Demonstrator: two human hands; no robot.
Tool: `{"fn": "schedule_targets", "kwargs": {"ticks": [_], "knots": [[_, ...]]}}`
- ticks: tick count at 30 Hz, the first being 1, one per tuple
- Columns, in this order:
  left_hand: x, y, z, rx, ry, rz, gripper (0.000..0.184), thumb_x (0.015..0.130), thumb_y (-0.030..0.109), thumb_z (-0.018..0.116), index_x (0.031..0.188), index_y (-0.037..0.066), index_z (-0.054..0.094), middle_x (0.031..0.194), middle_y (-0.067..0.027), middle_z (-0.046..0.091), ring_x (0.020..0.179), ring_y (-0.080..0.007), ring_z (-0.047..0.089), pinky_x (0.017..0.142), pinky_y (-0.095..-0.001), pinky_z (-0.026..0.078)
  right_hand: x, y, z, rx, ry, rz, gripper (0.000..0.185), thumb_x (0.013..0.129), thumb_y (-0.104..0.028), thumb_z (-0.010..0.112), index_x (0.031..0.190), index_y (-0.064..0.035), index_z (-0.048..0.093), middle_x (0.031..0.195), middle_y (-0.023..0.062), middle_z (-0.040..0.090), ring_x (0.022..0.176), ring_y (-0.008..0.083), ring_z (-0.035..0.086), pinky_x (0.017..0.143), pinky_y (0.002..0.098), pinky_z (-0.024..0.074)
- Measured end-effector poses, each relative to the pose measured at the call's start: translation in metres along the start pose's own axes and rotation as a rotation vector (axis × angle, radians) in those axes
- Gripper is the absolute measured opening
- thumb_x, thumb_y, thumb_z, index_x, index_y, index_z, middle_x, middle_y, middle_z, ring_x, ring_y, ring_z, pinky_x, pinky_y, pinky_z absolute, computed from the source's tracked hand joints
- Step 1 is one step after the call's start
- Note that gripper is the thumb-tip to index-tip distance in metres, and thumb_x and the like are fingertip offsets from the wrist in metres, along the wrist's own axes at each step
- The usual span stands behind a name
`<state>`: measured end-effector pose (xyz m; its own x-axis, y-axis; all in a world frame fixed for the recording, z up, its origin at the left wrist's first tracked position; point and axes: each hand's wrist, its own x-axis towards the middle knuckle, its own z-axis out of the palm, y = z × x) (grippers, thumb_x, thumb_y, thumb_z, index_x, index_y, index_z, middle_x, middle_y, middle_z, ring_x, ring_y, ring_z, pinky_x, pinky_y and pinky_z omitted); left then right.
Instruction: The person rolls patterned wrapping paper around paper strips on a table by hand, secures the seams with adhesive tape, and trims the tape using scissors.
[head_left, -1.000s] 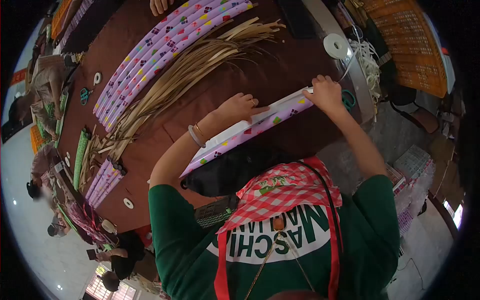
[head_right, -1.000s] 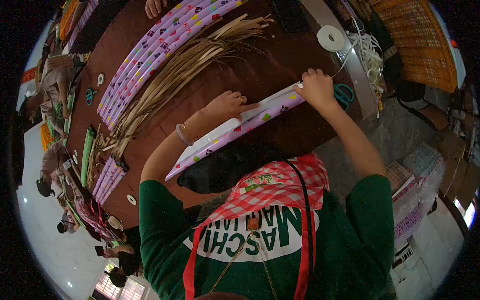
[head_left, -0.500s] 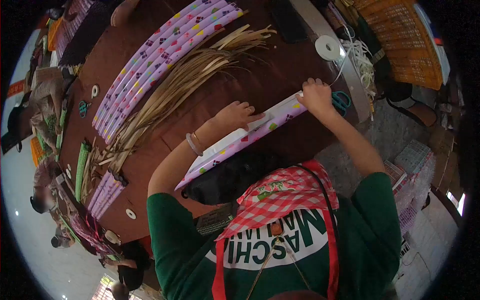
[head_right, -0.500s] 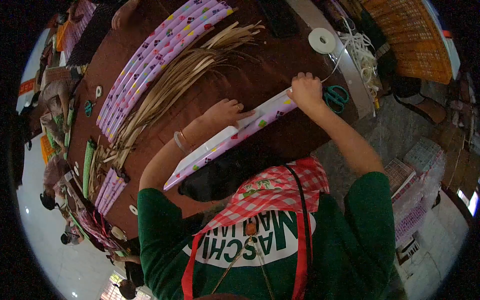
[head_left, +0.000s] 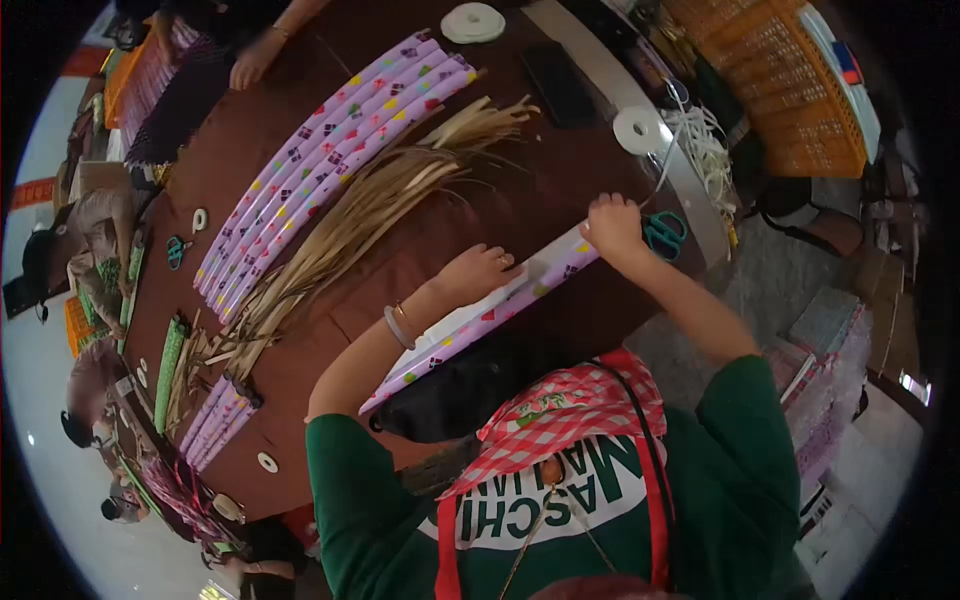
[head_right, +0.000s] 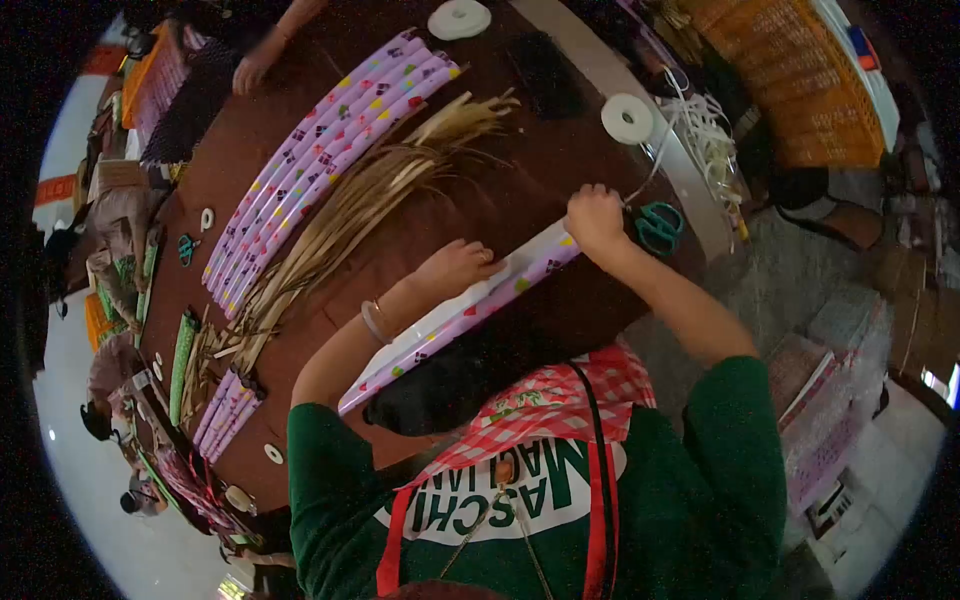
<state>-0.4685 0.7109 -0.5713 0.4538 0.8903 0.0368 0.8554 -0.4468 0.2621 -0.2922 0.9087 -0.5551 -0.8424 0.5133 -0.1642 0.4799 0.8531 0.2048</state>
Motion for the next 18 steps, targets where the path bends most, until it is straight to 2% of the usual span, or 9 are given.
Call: {"fn": "schedule_targets", "kwargs": {"ticks": [2, 3, 5, 6, 7, 10, 14, 16, 18], "knots": [[0.007, 0.0, -0.001, -0.135, 0.043, 0.012, 0.018, 0.077, 0.015, 0.049, 0.092, 0.011, 0.057, 0.098, -0.0017, 0.056, 0.09, -0.0172, 0.051, 0.07, -0.03, 0.041, 0.0, -0.001, -0.008, 0.061, -0.006, 0.007, 0.03, 0.062, -0.034, 0.069, 0.073, -0.007, 0.063, 0.079, 0.0064, 0.06, 0.08, 0.0214, 0.058, 0.067, 0.0352, 0.0468], [0.014, 0.003, 0.003, 0.024, 0.059, -0.019, 0.014, 0.076, 0.015, 0.05, 0.087, 0.013, 0.058, 0.1, 0.0012, 0.056, 0.09, -0.0158, 0.05, 0.069, -0.0291, 0.04, 0.001, 0.0, -0.008, 0.046, -0.014, 0.012, 0.031, 0.062, -0.035, 0.069, 0.074, -0.007, 0.063, 0.081, 0.0068, 0.06, 0.082, 0.0221, 0.058, 0.068, 0.0352, 0.0471], [0.022, -0.002, -0.002, 0.019, 0.09, 0.058, 0.009, 0.076, 0.016, 0.051, 0.079, 0.016, 0.059, 0.106, 0.0066, 0.055, 0.094, -0.013, 0.048, 0.069, -0.0271, 0.04, 0.001, 0.001, -0.006, 0.056, -0.093, -0.001, 0.032, 0.067, -0.033, 0.066, 0.084, -0.0061, 0.064, 0.087, 0.0085, 0.059, 0.088, 0.0245, 0.055, 0.072, 0.0373, 0.0449], [0.028, -0.001, -0.007, 0.09, 0.109, 0.056, 0.009, 0.076, 0.016, 0.051, 0.081, 0.015, 0.059, 0.108, 0.0065, 0.054, 0.092, -0.0139, 0.049, 0.069, -0.0279, 0.04, 0.001, 0.0, -0.014, 0.054, -0.152, 0.0, 0.035, 0.067, -0.035, 0.067, 0.084, -0.0048, 0.064, 0.087, 0.0084, 0.059, 0.087, 0.0247, 0.055, 0.073, 0.037, 0.045], [0.034, 0.0, -0.006, 0.076, 0.266, 0.079, 0.01, 0.075, 0.014, 0.051, 0.083, 0.014, 0.058, 0.108, 0.0051, 0.055, 0.091, -0.0156, 0.05, 0.07, -0.0287, 0.041, 0.002, 0.001, -0.006, 0.032, -0.104, -0.015, 0.035, 0.066, -0.036, 0.068, 0.081, -0.0045, 0.064, 0.084, 0.0091, 0.059, 0.085, 0.0247, 0.056, 0.07, 0.0372, 0.0455], [0.049, -0.007, 0.012, 0.048, 0.304, 0.123, 0.012, 0.073, 0.014, 0.053, 0.083, 0.011, 0.058, 0.09, 0.0005, 0.058, 0.087, -0.0182, 0.053, 0.071, -0.0312, 0.041, 0.002, 0.001, -0.013, 0.02, -0.028, -0.054, 0.031, 0.064, -0.034, 0.07, 0.072, -0.0047, 0.065, 0.08, 0.0101, 0.06, 0.078, 0.0257, 0.058, 0.066, 0.0377, 0.0469], [0.066, 0.008, 0.003, 0.073, 0.165, -0.052, 0.011, 0.073, 0.017, 0.054, 0.08, 0.013, 0.061, 0.084, -0.0018, 0.059, 0.088, -0.0201, 0.055, 0.073, -0.0328, 0.042, 0.003, 0.002, -0.017, -0.001, -0.034, -0.075, 0.037, 0.062, -0.038, 0.073, 0.073, -0.0036, 0.066, 0.078, 0.0102, 0.061, 0.078, 0.0249, 0.06, 0.064, 0.036, 0.0491], [0.08, 0.008, 0.025, 0.135, 0.241, -0.075, 0.012, 0.074, 0.017, 0.054, 0.08, 0.013, 0.062, 0.086, -0.0024, 0.059, 0.088, -0.0201, 0.055, 0.073, -0.0331, 0.043, 0.003, 0.004, -0.013, -0.016, 0.01, -0.096, 0.038, 0.062, -0.039, 0.073, 0.073, -0.0034, 0.066, 0.077, 0.01, 0.062, 0.078, 0.0243, 0.06, 0.063, 0.0357, 0.0493], [0.09, 0.015, 0.025, 0.036, 0.14, -0.255, 0.019, 0.077, 0.016, 0.057, 0.093, 0.007, 0.062, 0.09, -0.0055, 0.058, 0.088, -0.022, 0.054, 0.073, -0.0348, 0.043, 0.003, 0.003, -0.015, -0.014, -0.001, -0.094, 0.036, 0.062, -0.038, 0.072, 0.074, -0.0043, 0.066, 0.08, 0.0103, 0.062, 0.079, 0.0252, 0.061, 0.065, 0.0366, 0.0491]]}}
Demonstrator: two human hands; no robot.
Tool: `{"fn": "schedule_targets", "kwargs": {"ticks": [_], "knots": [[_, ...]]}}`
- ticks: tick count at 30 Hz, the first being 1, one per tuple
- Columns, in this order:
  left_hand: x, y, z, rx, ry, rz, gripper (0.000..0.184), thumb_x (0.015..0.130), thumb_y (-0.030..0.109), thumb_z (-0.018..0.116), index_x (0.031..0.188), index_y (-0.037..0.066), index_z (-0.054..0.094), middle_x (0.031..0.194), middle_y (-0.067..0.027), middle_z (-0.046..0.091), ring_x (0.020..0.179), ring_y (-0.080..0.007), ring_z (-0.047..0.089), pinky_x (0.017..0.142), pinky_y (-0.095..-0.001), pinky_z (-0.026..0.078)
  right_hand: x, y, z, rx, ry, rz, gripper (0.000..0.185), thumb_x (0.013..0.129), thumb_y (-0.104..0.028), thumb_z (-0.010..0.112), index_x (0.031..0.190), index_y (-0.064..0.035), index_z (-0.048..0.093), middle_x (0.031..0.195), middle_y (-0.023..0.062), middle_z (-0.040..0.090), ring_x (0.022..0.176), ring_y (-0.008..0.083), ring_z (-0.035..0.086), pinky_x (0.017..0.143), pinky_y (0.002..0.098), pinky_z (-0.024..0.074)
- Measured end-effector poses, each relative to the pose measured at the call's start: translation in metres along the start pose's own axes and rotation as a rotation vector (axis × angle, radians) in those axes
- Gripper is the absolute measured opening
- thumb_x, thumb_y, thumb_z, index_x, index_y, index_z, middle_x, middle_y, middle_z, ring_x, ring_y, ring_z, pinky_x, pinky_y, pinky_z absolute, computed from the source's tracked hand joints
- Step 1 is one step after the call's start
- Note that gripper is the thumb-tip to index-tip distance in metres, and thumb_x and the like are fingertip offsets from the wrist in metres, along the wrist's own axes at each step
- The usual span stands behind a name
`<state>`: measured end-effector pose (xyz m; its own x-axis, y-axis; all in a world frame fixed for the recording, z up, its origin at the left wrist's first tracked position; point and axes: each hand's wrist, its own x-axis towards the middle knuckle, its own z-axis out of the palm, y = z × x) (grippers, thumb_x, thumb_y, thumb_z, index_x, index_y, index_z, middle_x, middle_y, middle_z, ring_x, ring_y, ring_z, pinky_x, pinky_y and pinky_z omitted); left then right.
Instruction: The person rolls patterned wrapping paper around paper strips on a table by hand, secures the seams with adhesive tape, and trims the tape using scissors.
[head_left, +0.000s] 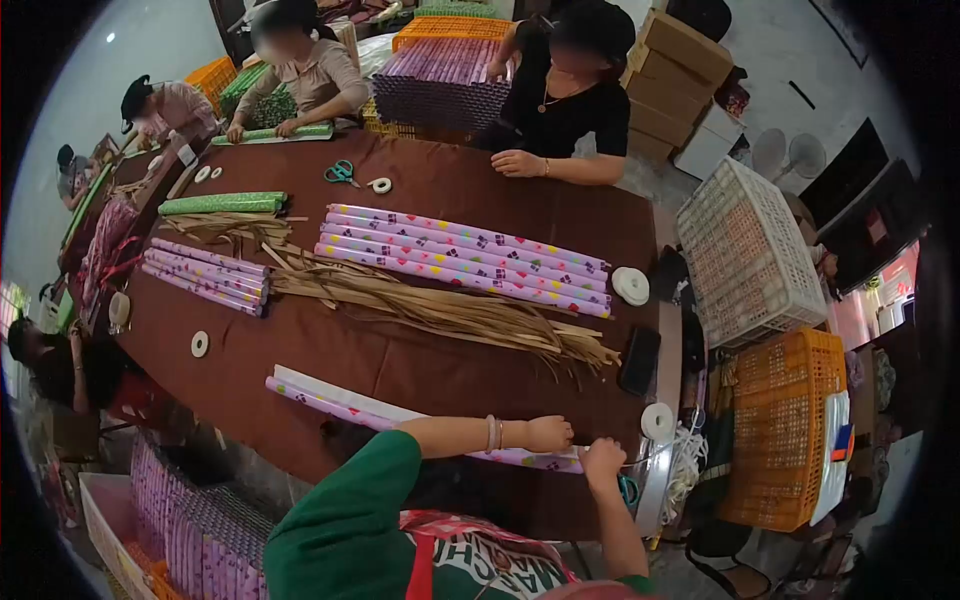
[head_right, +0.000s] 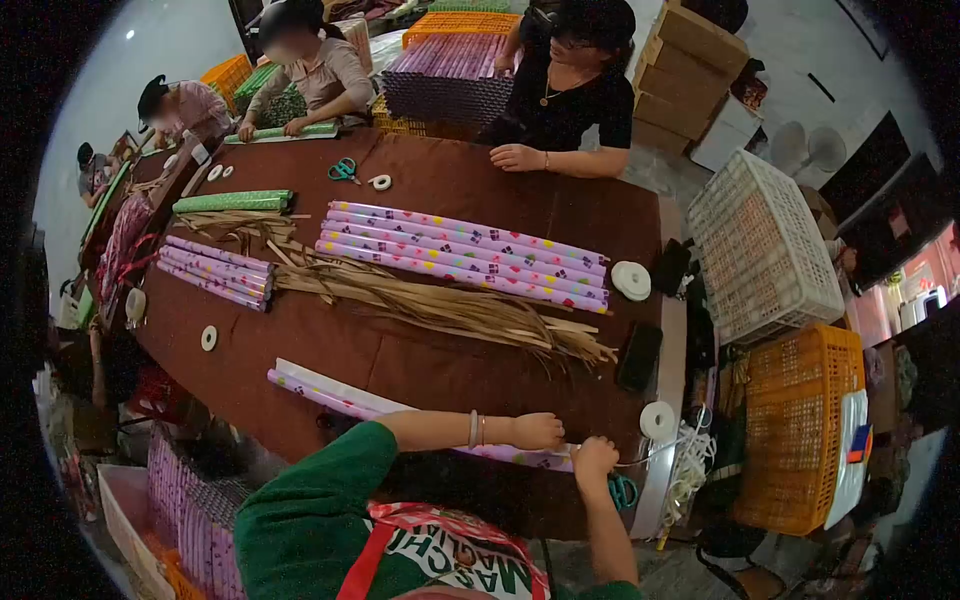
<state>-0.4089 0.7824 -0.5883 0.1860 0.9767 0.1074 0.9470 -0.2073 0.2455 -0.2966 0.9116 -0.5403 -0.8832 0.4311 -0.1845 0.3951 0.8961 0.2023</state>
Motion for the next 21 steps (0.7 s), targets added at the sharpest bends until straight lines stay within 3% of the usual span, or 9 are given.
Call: {"fn": "schedule_targets", "kwargs": {"ticks": [5, 7, 8, 10, 14, 16, 19, 21], "knots": [[0.0, 0.009, -0.009, 0.071, -0.083, -0.034, 0.025, 0.081, 0.017, 0.054, 0.102, 0.006, 0.06, 0.095, -0.0072, 0.057, 0.091, -0.0215, 0.053, 0.073, -0.0338, 0.044, 0.005, 0.0, 0.017, -0.051, 0.011, -0.006, 0.035, 0.063, -0.04, 0.071, 0.075, -0.0074, 0.066, 0.083, 0.0083, 0.063, 0.08, 0.0235, 0.061, 0.066, 0.0365, 0.0482], [-0.003, 0.009, -0.005, 0.126, 0.061, -0.001, 0.018, 0.075, 0.019, 0.054, 0.086, 0.008, 0.063, 0.088, -0.0035, 0.058, 0.087, -0.019, 0.055, 0.072, -0.0317, 0.044, 0.004, 0.004, 0.019, -0.058, 0.061, -0.042, 0.036, 0.062, -0.041, 0.071, 0.075, -0.0075, 0.066, 0.081, 0.0077, 0.062, 0.079, 0.0232, 0.061, 0.065, 0.0365, 0.0482], [-0.002, 0.01, -0.004, 0.128, 0.054, 0.0, 0.018, 0.075, 0.019, 0.054, 0.086, 0.008, 0.063, 0.088, -0.0035, 0.058, 0.087, -0.019, 0.055, 0.072, -0.0317, 0.044, 0.003, 0.005, 0.017, -0.071, 0.106, -0.08, 0.036, 0.062, -0.042, 0.071, 0.074, -0.0077, 0.066, 0.08, 0.0071, 0.062, 0.078, 0.023, 0.061, 0.064, 0.0365, 0.0482], [0.001, 0.01, -0.005, 0.084, -0.075, -0.037, 0.029, 0.078, 0.017, 0.057, 0.104, 0.006, 0.06, 0.099, -0.0068, 0.056, 0.093, -0.0208, 0.052, 0.072, -0.0328, 0.044, -0.001, 0.006, 0.008, -0.01, 0.079, -0.099, 0.036, 0.063, -0.042, 0.071, 0.072, -0.0071, 0.066, 0.079, 0.0081, 0.062, 0.078, 0.024, 0.061, 0.065, 0.037, 0.0474], [-0.001, 0.015, -0.023, 0.101, -0.124, -0.032, 0.028, 0.079, 0.015, 0.054, 0.104, 0.006, 0.06, 0.097, -0.0062, 0.055, 0.092, -0.0208, 0.052, 0.071, -0.032, 0.044, 0.002, 0.019, -0.005, 0.055, 0.02, -0.162, 0.044, 0.058, -0.048, 0.072, 0.072, -0.007, 0.067, 0.077, 0.0098, 0.064, 0.076, 0.0248, 0.063, 0.063, 0.0377, 0.0486], [0.0, 0.008, 0.002, 0.101, -0.069, -0.045, 0.029, 0.079, 0.016, 0.054, 0.105, 0.007, 0.06, 0.098, -0.006, 0.056, 0.092, -0.0209, 0.052, 0.071, -0.0313, 0.044, 0.006, 0.027, -0.009, 0.073, -0.042, -0.176, 0.046, 0.058, -0.049, 0.072, 0.073, -0.0067, 0.067, 0.076, 0.0109, 0.064, 0.075, 0.0255, 0.063, 0.062, 0.0386, 0.0489], [-0.002, 0.01, 0.01, 0.137, 0.01, -0.052, 0.022, 0.074, 0.019, 0.054, 0.09, 0.008, 0.066, 0.104, -0.0052, 0.056, 0.095, -0.0199, 0.053, 0.075, -0.0317, 0.044, 0.009, 0.035, -0.014, 0.134, -0.072, -0.231, 0.043, 0.059, -0.047, 0.072, 0.075, -0.0076, 0.066, 0.076, 0.012, 0.064, 0.072, 0.0281, 0.063, 0.062, 0.0415, 0.0494], [-0.002, 0.009, 0.009, 0.081, 0.008, -0.064, 0.024, 0.074, 0.018, 0.054, 0.092, 0.007, 0.066, 0.109, -0.0062, 0.055, 0.097, -0.021, 0.052, 0.076, -0.0322, 0.044, 0.01, 0.039, -0.016, 0.192, -0.03, -0.262, 0.038, 0.06, -0.043, 0.071, 0.075, -0.0084, 0.065, 0.076, 0.0115, 0.063, 0.073, 0.0288, 0.063, 0.063, 0.0419, 0.0493]]}}
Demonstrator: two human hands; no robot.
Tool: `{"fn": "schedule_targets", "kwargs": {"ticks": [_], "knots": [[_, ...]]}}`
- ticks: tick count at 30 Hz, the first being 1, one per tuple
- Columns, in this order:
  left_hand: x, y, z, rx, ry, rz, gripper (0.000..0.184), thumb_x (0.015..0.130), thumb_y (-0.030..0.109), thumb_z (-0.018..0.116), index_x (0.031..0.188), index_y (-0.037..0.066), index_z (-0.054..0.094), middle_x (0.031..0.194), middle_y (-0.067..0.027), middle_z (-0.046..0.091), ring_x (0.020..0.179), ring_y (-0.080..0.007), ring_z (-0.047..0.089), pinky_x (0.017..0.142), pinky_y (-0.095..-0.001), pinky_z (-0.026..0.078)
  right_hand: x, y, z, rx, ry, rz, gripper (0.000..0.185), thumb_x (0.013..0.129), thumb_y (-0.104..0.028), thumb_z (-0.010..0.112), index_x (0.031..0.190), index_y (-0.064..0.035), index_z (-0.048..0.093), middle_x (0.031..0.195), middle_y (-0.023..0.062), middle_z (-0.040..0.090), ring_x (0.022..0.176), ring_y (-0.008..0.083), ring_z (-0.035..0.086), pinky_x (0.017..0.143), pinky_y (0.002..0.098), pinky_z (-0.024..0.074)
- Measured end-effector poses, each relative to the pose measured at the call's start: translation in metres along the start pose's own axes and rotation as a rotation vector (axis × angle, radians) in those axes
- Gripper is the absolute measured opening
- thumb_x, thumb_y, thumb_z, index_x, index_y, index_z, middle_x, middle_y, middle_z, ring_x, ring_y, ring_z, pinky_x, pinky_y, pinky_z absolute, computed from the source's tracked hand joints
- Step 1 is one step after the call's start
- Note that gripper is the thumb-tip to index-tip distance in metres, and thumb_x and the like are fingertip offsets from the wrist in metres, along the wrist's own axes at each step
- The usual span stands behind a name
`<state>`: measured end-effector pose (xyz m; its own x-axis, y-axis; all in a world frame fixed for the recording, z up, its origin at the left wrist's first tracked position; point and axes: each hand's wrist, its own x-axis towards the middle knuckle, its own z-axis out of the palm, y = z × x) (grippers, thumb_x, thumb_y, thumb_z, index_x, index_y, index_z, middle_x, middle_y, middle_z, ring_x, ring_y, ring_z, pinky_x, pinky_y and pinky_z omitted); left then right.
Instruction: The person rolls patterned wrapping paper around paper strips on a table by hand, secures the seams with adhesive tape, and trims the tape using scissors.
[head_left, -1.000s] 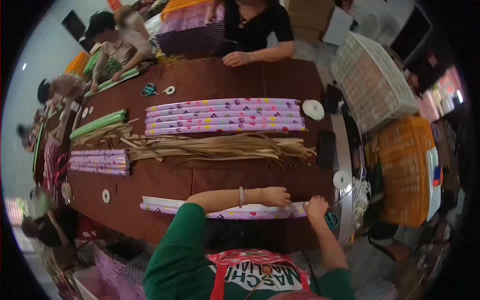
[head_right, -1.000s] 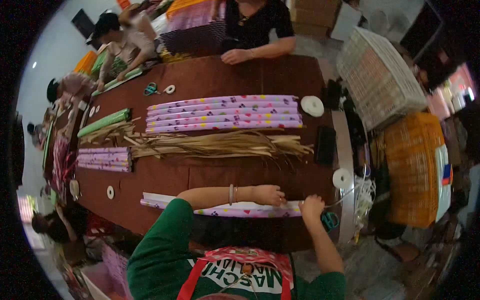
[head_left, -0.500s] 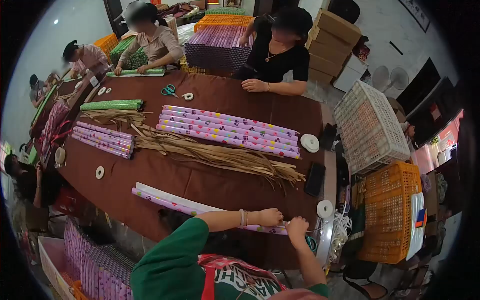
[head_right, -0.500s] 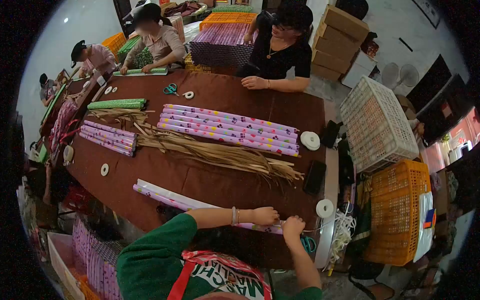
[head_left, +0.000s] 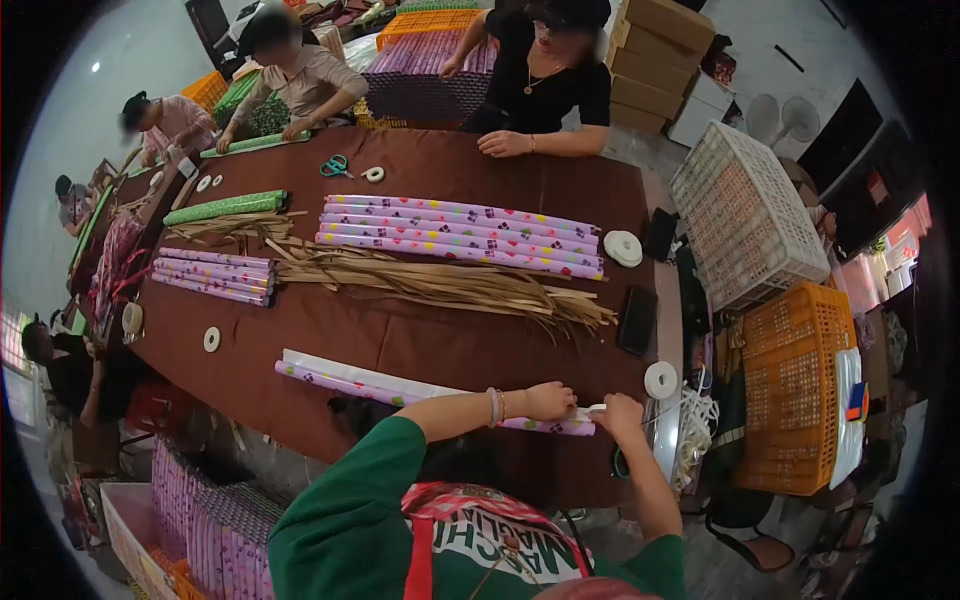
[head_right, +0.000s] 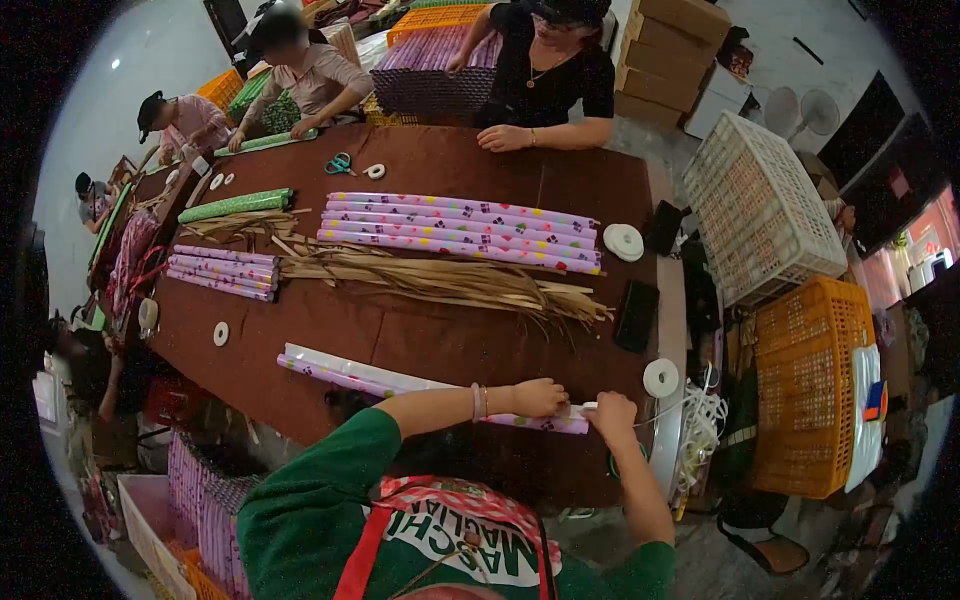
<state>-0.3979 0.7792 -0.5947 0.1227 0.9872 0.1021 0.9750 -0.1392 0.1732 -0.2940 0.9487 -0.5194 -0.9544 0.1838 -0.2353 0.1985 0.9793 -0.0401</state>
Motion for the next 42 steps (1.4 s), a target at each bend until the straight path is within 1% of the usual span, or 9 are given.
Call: {"fn": "schedule_targets", "kwargs": {"ticks": [4, 7, 9, 11, 12, 16, 24, 30, 42], "knots": [[-0.003, 0.002, -0.012, -0.008, -0.059, -0.012, 0.025, 0.073, 0.016, 0.055, 0.094, 0.007, 0.065, 0.106, -0.0056, 0.055, 0.096, -0.0211, 0.052, 0.076, -0.0323, 0.045, 0.002, 0.009, 0.009, 0.009, -0.012, -0.016, 0.037, 0.06, -0.042, 0.071, 0.074, -0.008, 0.064, 0.078, 0.0106, 0.062, 0.075, 0.0285, 0.062, 0.065, 0.0409, 0.049], [-0.006, 0.002, -0.003, -0.019, 0.063, -0.046, 0.022, 0.076, 0.014, 0.052, 0.092, 0.008, 0.064, 0.099, -0.0033, 0.055, 0.094, -0.0191, 0.052, 0.073, -0.0305, 0.046, -0.006, 0.006, -0.004, 0.013, -0.061, -0.052, 0.033, 0.066, -0.036, 0.071, 0.079, -0.0071, 0.062, 0.082, 0.0104, 0.06, 0.079, 0.0278, 0.059, 0.066, 0.0395, 0.0484], [-0.003, 0.005, -0.03, -0.073, -0.129, -0.058, 0.028, 0.076, 0.013, 0.052, 0.1, 0.005, 0.061, 0.095, -0.0041, 0.054, 0.091, -0.0192, 0.051, 0.071, -0.0312, 0.045, -0.011, 0.012, 0.0, 0.138, -0.022, -0.048, 0.031, 0.067, -0.035, 0.07, 0.075, -0.0075, 0.059, 0.08, 0.0098, 0.057, 0.079, 0.0292, 0.058, 0.067, 0.0423, 0.0476], [-0.008, 0.004, -0.019, 0.03, 0.052, -0.035, 0.034, 0.077, 0.013, 0.051, 0.109, 0.006, 0.056, 0.091, -0.0034, 0.053, 0.086, -0.0193, 0.051, 0.069, -0.0304, 0.046, -0.014, 0.019, 0.003, 0.203, -0.074, -0.016, 0.03, 0.069, -0.035, 0.069, 0.078, -0.0076, 0.058, 0.082, 0.0092, 0.057, 0.084, 0.0295, 0.056, 0.069, 0.0417, 0.0467], [-0.007, 0.003, -0.017, -0.035, 0.002, -0.027, 0.035, 0.078, 0.013, 0.051, 0.112, 0.007, 0.054, 0.092, -0.0036, 0.052, 0.086, -0.0193, 0.051, 0.069, -0.0302, 0.046, -0.019, 0.018, -0.003, 0.225, -0.001, -0.038, 0.027, 0.071, -0.032, 0.068, 0.078, -0.007, 0.058, 0.083, 0.0083, 0.056, 0.084, 0.0292, 0.055, 0.07, 0.0414, 0.0457], [-0.008, 0.001, -0.015, -0.008, 0.177, -0.01, 0.028, 0.077, 0.014, 0.051, 0.103, 0.008, 0.058, 0.092, -0.0033, 0.054, 0.088, -0.0181, 0.053, 0.069, -0.0278, 0.046, -0.024, 0.028, 0.003, 0.318, 0.061, -0.109, 0.02, 0.069, -0.022, 0.07, 0.076, -0.0069, 0.058, 0.082, 0.0051, 0.057, 0.081, 0.0268, 0.055, 0.07, 0.0392, 0.0432], [-0.004, 0.004, -0.021, -0.045, 0.163, -0.104, 0.028, 0.079, 0.015, 0.051, 0.105, 0.01, 0.057, 0.086, -0.0029, 0.056, 0.082, -0.0179, 0.055, 0.069, -0.0279, 0.045, -0.029, 0.025, 0.008, 0.323, 0.103, -0.118, 0.019, 0.07, -0.019, 0.068, 0.082, -0.0072, 0.059, 0.088, 0.0044, 0.059, 0.084, 0.0259, 0.055, 0.073, 0.0375, 0.0407], [0.005, 0.006, -0.025, -0.055, 0.018, 0.022, 0.026, 0.081, 0.017, 0.05, 0.105, 0.017, 0.06, 0.087, 0.0015, 0.055, 0.083, -0.0141, 0.053, 0.066, -0.0268, 0.042, -0.026, 0.023, 0.016, 0.353, 0.138, -0.145, 0.019, 0.071, -0.016, 0.066, 0.085, -0.0074, 0.058, 0.089, 0.0038, 0.059, 0.086, 0.0237, 0.054, 0.077, 0.0357, 0.0388], [0.004, 0.004, -0.013, -0.101, 0.042, -0.001, 0.03, 0.082, 0.016, 0.048, 0.111, 0.015, 0.058, 0.093, 0.0007, 0.055, 0.087, -0.0147, 0.054, 0.071, -0.0271, 0.044, -0.033, 0.026, 0.014, -0.011, 0.286, -0.233, 0.02, 0.069, -0.005, 0.057, 0.088, -0.0091, 0.054, 0.093, 0.0046, 0.052, 0.088, 0.0212, 0.05, 0.077, 0.0361, 0.0353]]}}
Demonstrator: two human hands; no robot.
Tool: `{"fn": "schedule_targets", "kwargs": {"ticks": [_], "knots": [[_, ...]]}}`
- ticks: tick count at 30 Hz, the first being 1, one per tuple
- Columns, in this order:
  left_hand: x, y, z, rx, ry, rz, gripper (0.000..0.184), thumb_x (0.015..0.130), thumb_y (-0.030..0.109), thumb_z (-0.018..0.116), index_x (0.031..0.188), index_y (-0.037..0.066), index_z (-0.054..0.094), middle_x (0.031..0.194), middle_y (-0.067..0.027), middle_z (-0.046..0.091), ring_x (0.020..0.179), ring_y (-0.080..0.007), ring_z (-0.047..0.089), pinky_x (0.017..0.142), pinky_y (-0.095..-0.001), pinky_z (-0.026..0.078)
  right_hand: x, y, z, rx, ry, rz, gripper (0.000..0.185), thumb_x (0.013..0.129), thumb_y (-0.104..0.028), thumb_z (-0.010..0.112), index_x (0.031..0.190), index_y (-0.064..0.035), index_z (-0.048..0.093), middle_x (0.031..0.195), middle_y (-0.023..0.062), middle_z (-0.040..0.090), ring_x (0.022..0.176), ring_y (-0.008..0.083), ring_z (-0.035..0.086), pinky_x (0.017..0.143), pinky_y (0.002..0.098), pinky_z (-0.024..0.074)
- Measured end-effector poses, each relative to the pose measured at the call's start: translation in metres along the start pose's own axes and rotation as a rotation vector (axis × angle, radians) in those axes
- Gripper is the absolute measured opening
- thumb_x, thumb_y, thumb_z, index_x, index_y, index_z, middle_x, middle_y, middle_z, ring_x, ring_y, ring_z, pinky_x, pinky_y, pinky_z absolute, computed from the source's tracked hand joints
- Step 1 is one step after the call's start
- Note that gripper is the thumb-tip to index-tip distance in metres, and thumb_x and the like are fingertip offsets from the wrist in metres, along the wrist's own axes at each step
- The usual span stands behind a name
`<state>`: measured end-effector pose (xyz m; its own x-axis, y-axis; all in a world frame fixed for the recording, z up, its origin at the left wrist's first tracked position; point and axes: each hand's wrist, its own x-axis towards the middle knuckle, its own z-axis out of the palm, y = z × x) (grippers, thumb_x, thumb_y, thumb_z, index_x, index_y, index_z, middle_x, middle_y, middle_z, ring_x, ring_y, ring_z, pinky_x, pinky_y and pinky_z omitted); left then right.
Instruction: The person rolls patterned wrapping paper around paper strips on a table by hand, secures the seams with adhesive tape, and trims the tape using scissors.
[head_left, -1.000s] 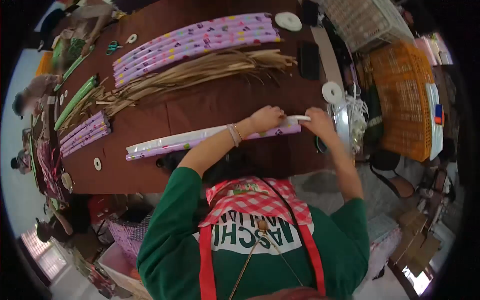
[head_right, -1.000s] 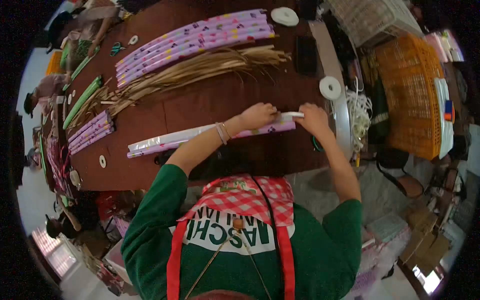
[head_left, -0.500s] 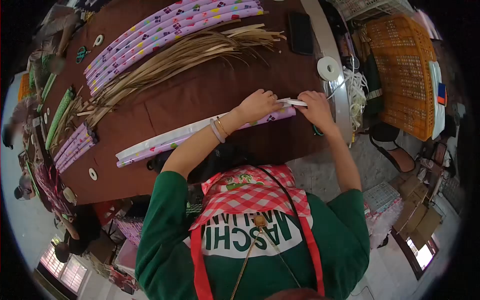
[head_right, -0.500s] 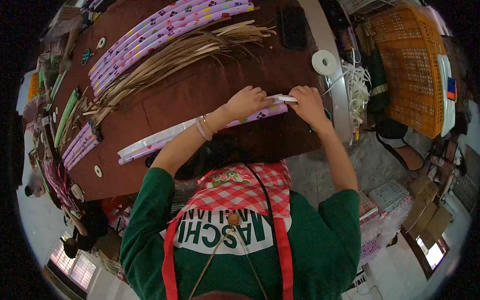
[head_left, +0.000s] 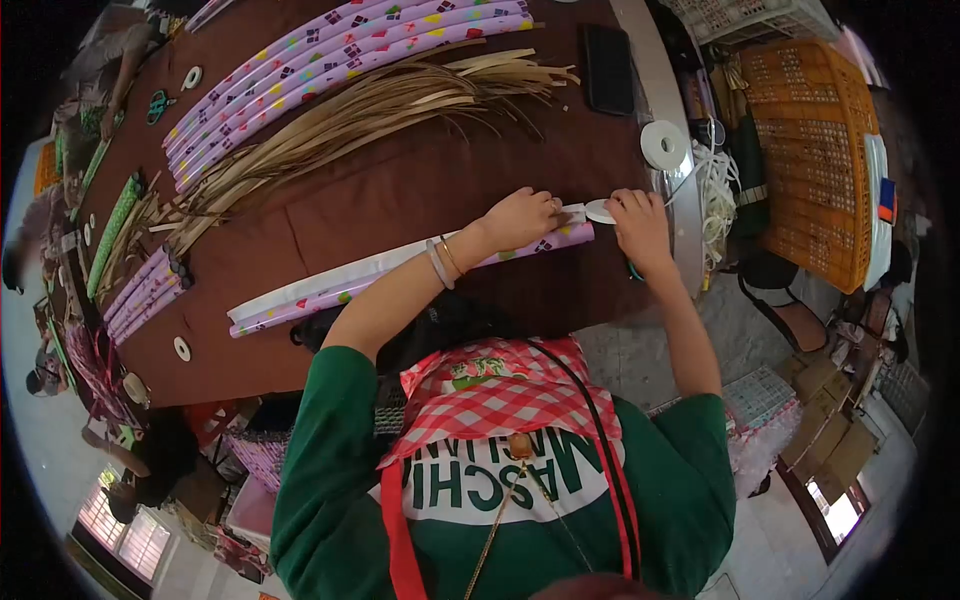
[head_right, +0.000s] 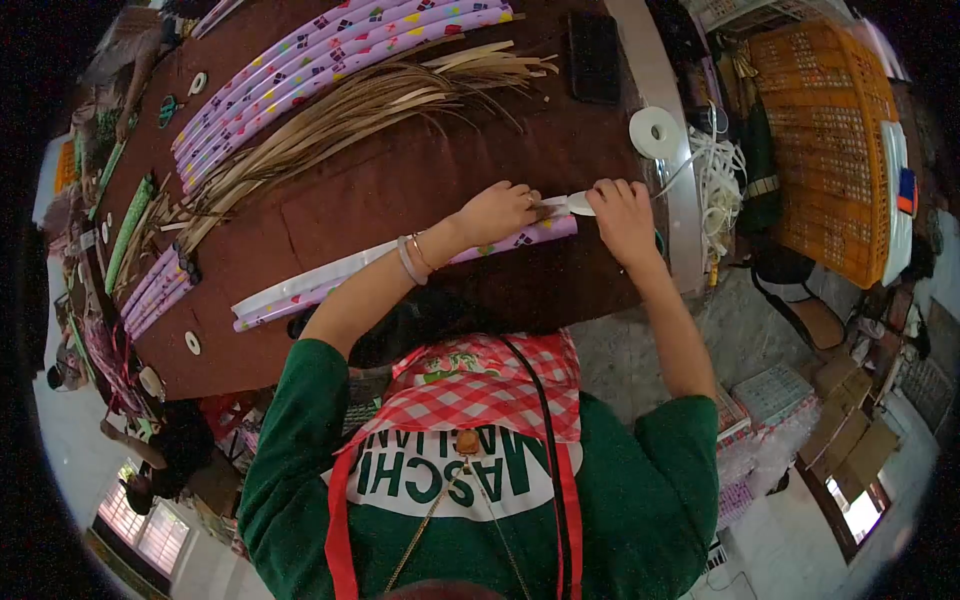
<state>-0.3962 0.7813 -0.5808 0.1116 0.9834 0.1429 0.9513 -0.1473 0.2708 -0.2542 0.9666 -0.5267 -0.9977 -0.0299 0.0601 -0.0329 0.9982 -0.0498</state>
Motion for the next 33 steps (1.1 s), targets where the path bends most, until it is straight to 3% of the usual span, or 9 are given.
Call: {"fn": "schedule_targets", "kwargs": {"ticks": [3, 9, 13, 15, 18, 25, 33], "knots": [[0.0, -0.001, 0.001, 0.014, 0.009, 0.02, 0.031, 0.082, 0.016, 0.048, 0.111, 0.015, 0.058, 0.093, 0.0004, 0.055, 0.087, -0.0144, 0.054, 0.07, -0.027, 0.044, 0.0, -0.002, -0.004, 0.05, -0.002, 0.035, 0.032, 0.061, -0.003, 0.061, 0.092, -0.0109, 0.055, 0.094, 0.0039, 0.052, 0.09, 0.0211, 0.05, 0.08, 0.0361, 0.0356], [0.003, 0.001, -0.004, 0.025, -0.058, 0.023, 0.031, 0.082, 0.015, 0.048, 0.112, 0.016, 0.057, 0.094, -0.0006, 0.055, 0.085, -0.0147, 0.055, 0.069, -0.0272, 0.045, -0.001, -0.001, 0.002, 0.044, -0.014, 0.067, 0.034, 0.059, -0.002, 0.063, 0.09, -0.0113, 0.054, 0.095, 0.0038, 0.052, 0.091, 0.0213, 0.05, 0.081, 0.0356, 0.035], [0.002, -0.002, 0.001, 0.009, 0.002, 0.039, 0.032, 0.082, 0.015, 0.047, 0.113, 0.015, 0.055, 0.093, -0.0003, 0.055, 0.084, -0.0146, 0.055, 0.068, -0.0278, 0.045, 0.004, -0.004, -0.007, 0.084, -0.053, 0.083, 0.034, 0.058, -0.003, 0.065, 0.09, -0.0115, 0.054, 0.093, 0.0034, 0.052, 0.091, 0.0213, 0.05, 0.081, 0.0355, 0.0351], [0.002, -0.002, 0.001, 0.052, -0.005, 0.037, 0.032, 0.082, 0.015, 0.047, 0.114, 0.015, 0.055, 0.093, -0.0003, 0.055, 0.084, -0.0147, 0.055, 0.068, -0.0279, 0.045, 0.007, -0.001, -0.007, 0.024, -0.07, 0.017, 0.034, 0.06, -0.012, 0.07, 0.089, -0.0109, 0.052, 0.088, 0.0031, 0.052, 0.085, 0.0206, 0.049, 0.077, 0.0355, 0.0351], [0.004, -0.001, 0.0, 0.067, -0.024, 0.023, 0.033, 0.082, 0.015, 0.047, 0.114, 0.014, 0.054, 0.091, -0.0005, 0.055, 0.082, -0.0149, 0.056, 0.067, -0.0278, 0.045, 0.01, -0.001, -0.005, 0.026, -0.087, 0.021, 0.035, 0.06, -0.014, 0.072, 0.089, -0.0103, 0.053, 0.088, 0.0033, 0.052, 0.086, 0.0208, 0.05, 0.078, 0.036, 0.0353], [0.01, -0.001, -0.003, 0.016, -0.202, 0.017, 0.033, 0.083, 0.012, 0.047, 0.116, 0.01, 0.054, 0.092, -0.003, 0.054, 0.083, -0.0169, 0.054, 0.066, -0.0286, 0.045, 0.018, -0.003, -0.005, -0.016, -0.104, -0.005, 0.035, 0.06, -0.013, 0.072, 0.09, -0.0089, 0.054, 0.087, 0.0048, 0.053, 0.086, 0.0216, 0.05, 0.079, 0.0369, 0.0355], [0.02, 0.002, -0.008, 0.005, -0.2, -0.043, 0.031, 0.084, 0.016, 0.047, 0.114, 0.009, 0.053, 0.084, -0.0042, 0.059, 0.073, -0.0186, 0.059, 0.062, -0.03, 0.046, 0.021, -0.002, -0.002, 0.065, -0.107, 0.02, 0.029, 0.063, -0.014, 0.07, 0.085, -0.0093, 0.052, 0.084, 0.0047, 0.053, 0.084, 0.0221, 0.051, 0.076, 0.0361, 0.0349]]}}
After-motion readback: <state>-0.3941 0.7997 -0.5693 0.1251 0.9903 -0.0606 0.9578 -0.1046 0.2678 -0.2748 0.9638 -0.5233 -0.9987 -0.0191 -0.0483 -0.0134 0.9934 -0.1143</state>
